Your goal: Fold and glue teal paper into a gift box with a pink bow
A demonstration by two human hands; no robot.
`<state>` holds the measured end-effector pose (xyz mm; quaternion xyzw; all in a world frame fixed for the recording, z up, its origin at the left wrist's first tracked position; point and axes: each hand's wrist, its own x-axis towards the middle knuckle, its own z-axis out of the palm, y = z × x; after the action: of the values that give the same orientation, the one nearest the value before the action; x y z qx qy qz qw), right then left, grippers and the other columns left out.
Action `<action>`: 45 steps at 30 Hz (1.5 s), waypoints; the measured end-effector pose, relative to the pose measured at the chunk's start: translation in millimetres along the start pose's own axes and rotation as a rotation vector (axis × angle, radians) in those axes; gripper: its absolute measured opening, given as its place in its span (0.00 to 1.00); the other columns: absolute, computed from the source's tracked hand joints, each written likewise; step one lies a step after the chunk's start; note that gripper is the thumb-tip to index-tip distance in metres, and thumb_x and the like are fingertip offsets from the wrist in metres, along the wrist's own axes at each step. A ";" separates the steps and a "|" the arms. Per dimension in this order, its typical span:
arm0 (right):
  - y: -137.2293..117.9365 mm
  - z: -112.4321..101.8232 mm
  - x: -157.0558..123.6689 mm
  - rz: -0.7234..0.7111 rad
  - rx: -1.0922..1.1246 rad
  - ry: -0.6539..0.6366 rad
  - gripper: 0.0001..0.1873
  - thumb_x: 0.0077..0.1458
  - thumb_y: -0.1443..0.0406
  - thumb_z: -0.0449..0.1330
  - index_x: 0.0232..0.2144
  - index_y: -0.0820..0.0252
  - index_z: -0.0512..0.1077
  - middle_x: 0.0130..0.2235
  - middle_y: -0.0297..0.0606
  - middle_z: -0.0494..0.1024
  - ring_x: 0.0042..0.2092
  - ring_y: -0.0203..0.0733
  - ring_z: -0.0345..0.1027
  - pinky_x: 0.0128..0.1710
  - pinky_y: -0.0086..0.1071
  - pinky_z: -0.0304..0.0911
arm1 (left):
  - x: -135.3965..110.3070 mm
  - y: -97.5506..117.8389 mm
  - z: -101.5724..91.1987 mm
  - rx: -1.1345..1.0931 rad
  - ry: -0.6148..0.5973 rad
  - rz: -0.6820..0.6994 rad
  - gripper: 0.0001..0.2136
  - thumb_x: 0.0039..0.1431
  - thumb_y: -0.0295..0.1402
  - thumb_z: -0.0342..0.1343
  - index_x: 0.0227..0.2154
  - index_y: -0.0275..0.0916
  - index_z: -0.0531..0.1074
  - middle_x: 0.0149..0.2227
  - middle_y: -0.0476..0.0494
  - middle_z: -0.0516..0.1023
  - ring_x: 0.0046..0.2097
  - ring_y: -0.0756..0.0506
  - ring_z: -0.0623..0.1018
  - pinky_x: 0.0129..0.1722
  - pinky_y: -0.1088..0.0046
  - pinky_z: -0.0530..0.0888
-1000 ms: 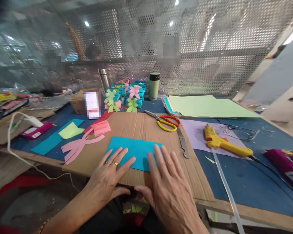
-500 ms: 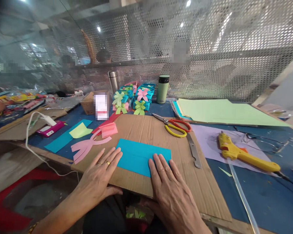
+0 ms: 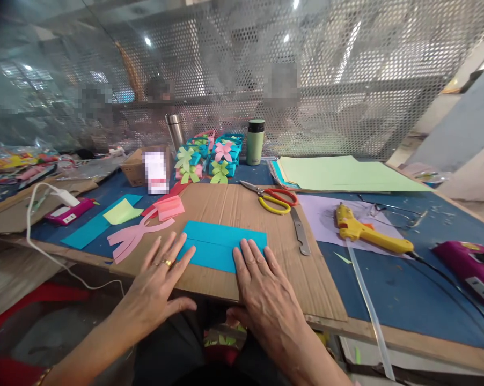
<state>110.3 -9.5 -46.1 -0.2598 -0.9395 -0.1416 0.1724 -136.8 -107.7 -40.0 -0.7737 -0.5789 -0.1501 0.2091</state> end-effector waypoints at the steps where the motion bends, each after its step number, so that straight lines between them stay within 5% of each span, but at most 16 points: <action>1: -0.7 -0.1 0.0 0.004 0.005 -0.013 0.51 0.48 0.49 0.69 0.64 0.75 0.59 0.66 0.61 0.61 0.67 0.63 0.53 0.63 0.56 0.59 | 2.8 6.9 -4.2 -0.049 0.035 0.002 0.37 0.62 0.56 0.51 0.64 0.32 0.60 0.66 0.25 0.62 0.67 0.28 0.61 0.61 0.43 0.63; 4: -1.6 0.2 -0.6 0.007 0.009 -0.011 0.49 0.50 0.50 0.68 0.64 0.74 0.58 0.66 0.61 0.60 0.68 0.63 0.52 0.63 0.57 0.58 | 21.9 25.8 -11.1 -0.246 0.056 -0.170 0.16 0.70 0.44 0.48 0.45 0.38 0.74 0.46 0.37 0.78 0.48 0.39 0.77 0.47 0.58 0.73; 6: -0.8 1.8 -1.6 -0.002 0.001 0.013 0.47 0.52 0.50 0.66 0.65 0.73 0.58 0.67 0.61 0.60 0.68 0.62 0.52 0.63 0.57 0.58 | 41.4 32.5 -8.3 -0.320 -0.026 -0.249 0.16 0.70 0.38 0.48 0.28 0.39 0.72 0.32 0.43 0.77 0.37 0.43 0.77 0.39 0.63 0.72; 9: 2.7 6.7 -3.2 -0.039 -0.038 0.068 0.44 0.55 0.50 0.63 0.64 0.73 0.59 0.66 0.62 0.60 0.68 0.63 0.53 0.62 0.57 0.59 | 68.8 32.6 0.6 -0.321 -0.180 -0.264 0.18 0.65 0.41 0.54 0.21 0.39 0.69 0.24 0.47 0.75 0.30 0.44 0.76 0.33 0.66 0.68; 16: 8.6 15.2 -3.7 -0.110 -0.116 0.151 0.43 0.56 0.49 0.60 0.62 0.76 0.60 0.65 0.65 0.61 0.65 0.67 0.57 0.58 0.57 0.63 | 93.9 23.5 -11.5 -0.322 -0.486 -0.304 0.22 0.61 0.47 0.56 0.17 0.39 0.66 0.20 0.46 0.73 0.27 0.45 0.73 0.27 0.70 0.57; 20: 5.9 14.0 -3.7 -0.076 -0.090 0.118 0.45 0.53 0.52 0.63 0.64 0.75 0.57 0.67 0.63 0.59 0.67 0.66 0.54 0.61 0.57 0.60 | 98.7 10.1 -21.4 -0.450 -0.615 -0.282 0.22 0.58 0.45 0.58 0.16 0.39 0.60 0.18 0.52 0.60 0.24 0.50 0.62 0.26 0.70 0.52; 24: 3.7 12.7 -5.0 -0.060 -0.040 0.082 0.47 0.52 0.54 0.66 0.65 0.76 0.55 0.67 0.64 0.57 0.68 0.67 0.51 0.63 0.59 0.57 | 94.4 -11.0 -23.4 -0.478 -0.686 -0.306 0.22 0.56 0.42 0.56 0.15 0.39 0.55 0.18 0.54 0.51 0.23 0.51 0.55 0.24 0.69 0.48; 34: 3.9 7.2 -2.9 -0.044 0.023 0.051 0.50 0.49 0.54 0.69 0.65 0.76 0.56 0.66 0.67 0.58 0.67 0.68 0.52 0.62 0.61 0.57 | 63.0 -66.5 -35.6 -0.322 -0.779 -0.413 0.19 0.56 0.40 0.54 0.15 0.39 0.58 0.18 0.53 0.58 0.23 0.51 0.60 0.25 0.70 0.54; 36: 2.7 6.1 -2.9 -0.028 0.048 0.046 0.51 0.49 0.53 0.69 0.65 0.76 0.55 0.67 0.66 0.57 0.68 0.67 0.51 0.63 0.60 0.56 | 63.2 -63.0 -39.7 -0.228 -0.724 -0.401 0.16 0.59 0.38 0.53 0.17 0.39 0.64 0.21 0.48 0.66 0.26 0.47 0.66 0.29 0.69 0.60; 39: -0.3 3.1 -2.6 0.007 0.083 -0.006 0.54 0.48 0.51 0.70 0.66 0.75 0.55 0.67 0.64 0.57 0.69 0.65 0.49 0.65 0.59 0.54 | 65.4 -38.4 -35.0 0.011 -0.385 -0.253 0.14 0.67 0.37 0.47 0.37 0.34 0.76 0.39 0.34 0.78 0.43 0.36 0.75 0.45 0.56 0.69; 41: -2.8 0.9 -1.9 0.032 0.091 -0.054 0.56 0.45 0.49 0.72 0.66 0.75 0.56 0.67 0.64 0.57 0.69 0.65 0.49 0.65 0.59 0.53 | 64.9 -17.3 -23.3 -0.051 -0.235 -0.036 0.26 0.66 0.50 0.49 0.57 0.35 0.70 0.60 0.30 0.70 0.59 0.31 0.69 0.57 0.48 0.64; 43: -4.9 -0.7 -0.9 0.048 0.085 -0.085 0.57 0.45 0.49 0.72 0.66 0.76 0.55 0.68 0.63 0.56 0.69 0.65 0.48 0.66 0.59 0.52 | 62.1 -1.3 -8.6 -0.168 -0.261 0.174 0.36 0.63 0.60 0.45 0.67 0.42 0.58 0.70 0.36 0.56 0.69 0.31 0.57 0.64 0.46 0.56; 45: -5.6 -1.8 -0.4 0.045 0.074 -0.095 0.59 0.45 0.47 0.71 0.67 0.77 0.54 0.68 0.63 0.54 0.70 0.64 0.46 0.67 0.58 0.52 | 58.1 5.9 3.9 -0.246 -0.350 0.181 0.38 0.63 0.61 0.41 0.70 0.45 0.48 0.72 0.39 0.49 0.71 0.34 0.51 0.67 0.46 0.53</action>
<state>108.1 -14.9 -45.6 -0.2809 -0.9451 -0.0904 0.1404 -114.6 -58.8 -16.7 -0.8565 -0.5117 -0.0635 0.0221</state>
